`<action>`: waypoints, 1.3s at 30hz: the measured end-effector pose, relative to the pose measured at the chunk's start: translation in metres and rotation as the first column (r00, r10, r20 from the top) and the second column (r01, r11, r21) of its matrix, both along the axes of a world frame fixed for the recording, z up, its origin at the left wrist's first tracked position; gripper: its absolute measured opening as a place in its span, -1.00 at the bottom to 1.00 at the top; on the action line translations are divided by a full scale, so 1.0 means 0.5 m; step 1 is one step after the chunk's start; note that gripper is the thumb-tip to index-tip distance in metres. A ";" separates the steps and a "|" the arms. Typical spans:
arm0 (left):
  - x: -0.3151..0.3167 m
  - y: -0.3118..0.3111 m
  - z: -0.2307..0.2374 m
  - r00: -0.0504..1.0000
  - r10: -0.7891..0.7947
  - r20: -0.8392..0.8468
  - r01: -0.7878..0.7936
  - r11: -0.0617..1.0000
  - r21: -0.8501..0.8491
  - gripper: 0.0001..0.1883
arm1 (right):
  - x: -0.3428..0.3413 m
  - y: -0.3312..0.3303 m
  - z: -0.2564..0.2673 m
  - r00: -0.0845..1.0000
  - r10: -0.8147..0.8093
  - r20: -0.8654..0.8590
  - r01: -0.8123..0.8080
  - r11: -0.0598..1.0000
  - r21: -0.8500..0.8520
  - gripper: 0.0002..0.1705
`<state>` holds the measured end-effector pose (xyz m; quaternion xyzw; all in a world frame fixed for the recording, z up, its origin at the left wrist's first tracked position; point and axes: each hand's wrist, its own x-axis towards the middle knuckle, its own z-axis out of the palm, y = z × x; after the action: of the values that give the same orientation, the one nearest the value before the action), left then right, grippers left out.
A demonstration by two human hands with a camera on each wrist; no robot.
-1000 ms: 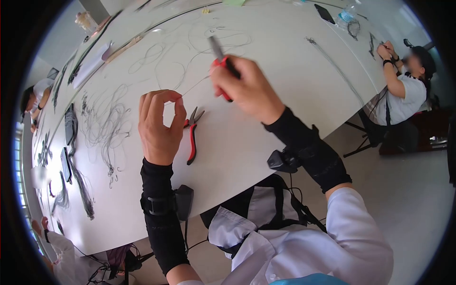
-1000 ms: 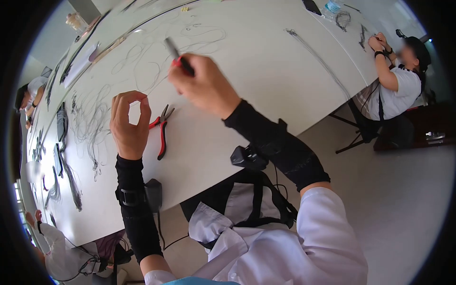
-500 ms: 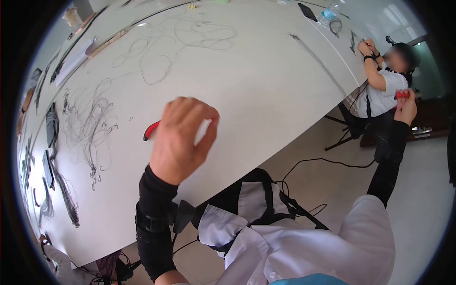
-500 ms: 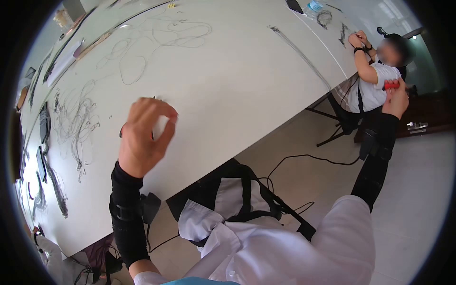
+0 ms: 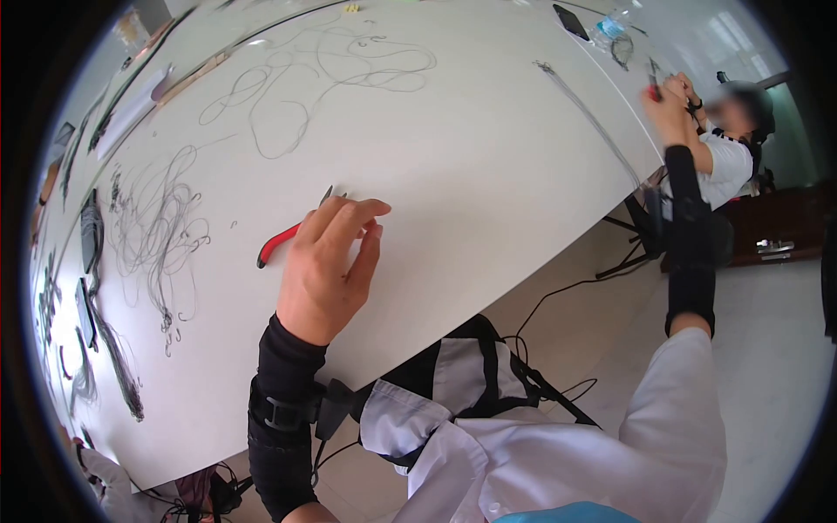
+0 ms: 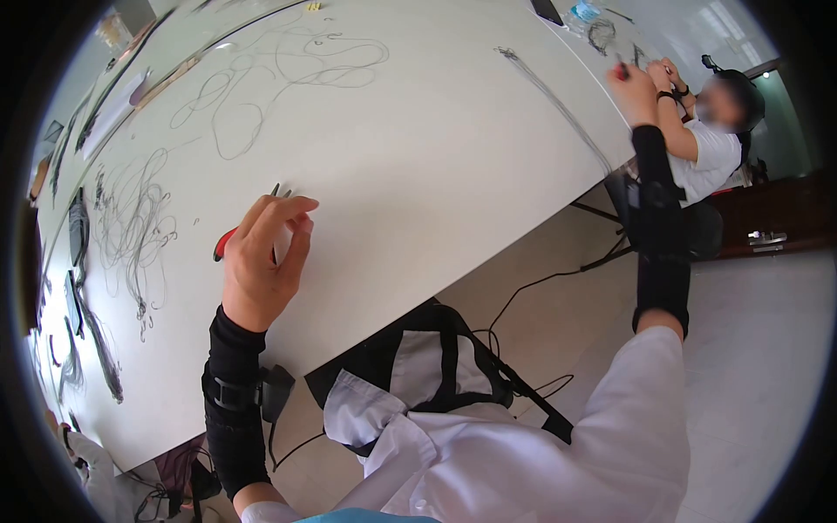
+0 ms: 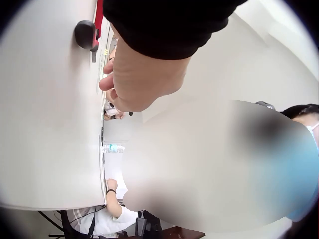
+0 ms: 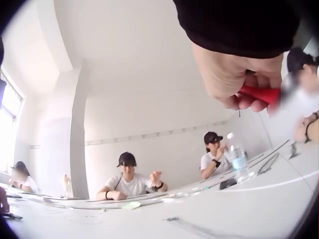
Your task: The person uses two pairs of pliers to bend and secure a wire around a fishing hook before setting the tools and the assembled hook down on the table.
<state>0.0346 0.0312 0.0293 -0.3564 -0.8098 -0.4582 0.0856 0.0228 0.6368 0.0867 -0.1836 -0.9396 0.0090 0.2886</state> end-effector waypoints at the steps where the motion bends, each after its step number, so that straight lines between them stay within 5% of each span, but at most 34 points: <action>1: -0.001 -0.002 0.003 0.999 0.028 0.027 -0.028 1.000 0.014 -0.83 | -0.053 -0.031 -0.019 0.998 0.054 0.038 -0.056 0.998 0.035 -0.63; 6: -0.010 -0.011 0.008 0.991 0.126 0.051 -0.129 0.991 0.045 -0.84 | -0.234 -0.143 -0.086 0.983 0.078 0.169 -0.077 0.997 -0.011 -0.67; 13: -0.009 -0.012 0.016 0.986 0.161 0.038 -0.162 0.987 0.026 -0.85 | -0.290 -0.180 -0.116 0.955 0.077 0.287 -0.042 0.991 -0.126 -0.66; 20: 0.018 -0.049 0.082 0.983 0.054 0.174 -0.111 0.935 0.336 -0.85 | -0.288 -0.139 -0.120 0.960 0.159 0.231 -0.120 0.978 -0.173 -0.67; 22: 0.066 -0.065 0.131 0.992 0.064 0.110 -0.114 0.835 0.539 -0.83 | -0.265 -0.170 -0.101 0.936 0.256 0.243 -0.098 0.851 -0.516 -0.67; 27: 0.178 -0.092 0.212 0.985 0.054 -0.161 0.095 0.612 0.785 -0.84 | -0.183 -0.401 -0.075 0.899 0.435 0.050 -0.241 0.586 -0.774 -0.62; 32: 0.256 -0.092 0.235 0.958 0.129 -0.256 0.133 0.592 0.795 -0.84 | -0.134 -0.578 -0.099 0.834 0.528 -0.159 -0.377 0.336 -0.863 -0.62; 39: 0.339 -0.082 0.271 0.914 0.239 -0.328 0.098 0.654 0.750 -0.85 | -0.128 -0.709 -0.108 0.759 0.602 -0.249 -0.396 0.122 -0.910 -0.63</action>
<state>0.2039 -0.0099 0.1646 -0.3415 -0.5251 -0.6653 0.4062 -0.0410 0.2825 0.0326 0.0128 -0.7811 0.6239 0.0220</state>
